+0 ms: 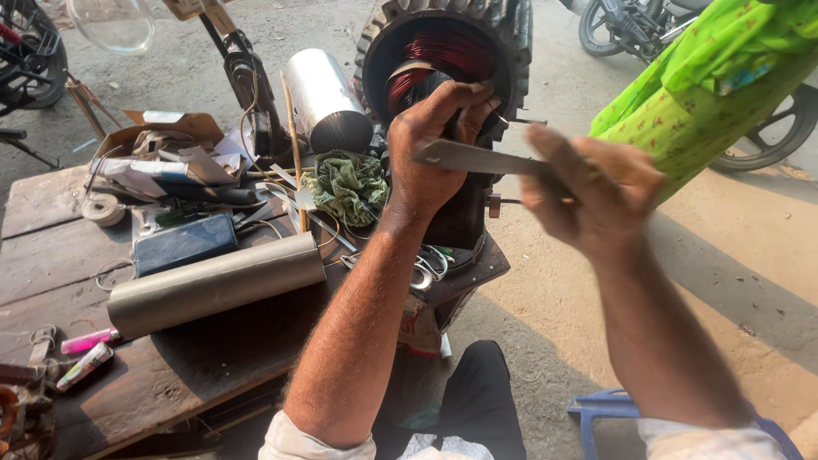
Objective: The person works on a motor stator mounted in a vise, using pliers and a knife to strip and trim copper wire ends. The person repeatedly adjusts the stator and wires, then reaches into a box on the workbench to retrieve a small item.
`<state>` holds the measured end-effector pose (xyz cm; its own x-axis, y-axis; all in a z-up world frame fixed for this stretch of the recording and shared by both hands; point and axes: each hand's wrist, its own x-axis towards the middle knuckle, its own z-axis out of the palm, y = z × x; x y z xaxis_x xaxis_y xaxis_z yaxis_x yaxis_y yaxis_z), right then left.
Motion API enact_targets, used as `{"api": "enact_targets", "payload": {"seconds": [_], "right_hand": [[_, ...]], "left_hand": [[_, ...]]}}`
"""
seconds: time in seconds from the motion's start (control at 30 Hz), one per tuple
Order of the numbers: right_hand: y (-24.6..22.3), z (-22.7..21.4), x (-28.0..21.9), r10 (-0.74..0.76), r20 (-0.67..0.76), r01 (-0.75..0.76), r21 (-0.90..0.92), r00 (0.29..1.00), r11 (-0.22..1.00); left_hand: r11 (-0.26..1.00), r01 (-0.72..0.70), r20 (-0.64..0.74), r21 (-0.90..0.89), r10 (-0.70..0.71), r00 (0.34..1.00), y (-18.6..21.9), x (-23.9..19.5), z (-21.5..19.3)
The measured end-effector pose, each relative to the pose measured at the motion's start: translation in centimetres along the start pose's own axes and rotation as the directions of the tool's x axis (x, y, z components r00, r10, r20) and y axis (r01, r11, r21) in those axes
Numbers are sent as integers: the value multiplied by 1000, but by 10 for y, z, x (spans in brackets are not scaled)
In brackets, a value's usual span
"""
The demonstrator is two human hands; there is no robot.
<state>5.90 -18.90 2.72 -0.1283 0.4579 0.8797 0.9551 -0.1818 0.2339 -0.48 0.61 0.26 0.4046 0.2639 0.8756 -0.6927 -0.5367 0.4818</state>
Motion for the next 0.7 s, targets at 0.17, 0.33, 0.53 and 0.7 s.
{"api": "enact_targets", "payload": {"seconds": [0.17, 0.33, 0.53, 0.7], "right_hand": [[31, 4, 2, -5, 143, 25, -134, 990, 991], [34, 25, 10, -97, 172, 103, -28, 980, 994], [9, 16, 10, -127, 12, 121, 221, 992, 968], [23, -23, 45, 135, 132, -164, 236, 982, 958]], "left_hand": [[992, 8, 6, -124, -8, 1000, -5, -1, 5], [994, 28, 9, -102, -27, 1000, -9, -4, 1], [983, -5, 0, -186, 5, 1000, -14, -3, 0], [945, 194, 54, -263, -186, 981, -18, -6, -5]]}}
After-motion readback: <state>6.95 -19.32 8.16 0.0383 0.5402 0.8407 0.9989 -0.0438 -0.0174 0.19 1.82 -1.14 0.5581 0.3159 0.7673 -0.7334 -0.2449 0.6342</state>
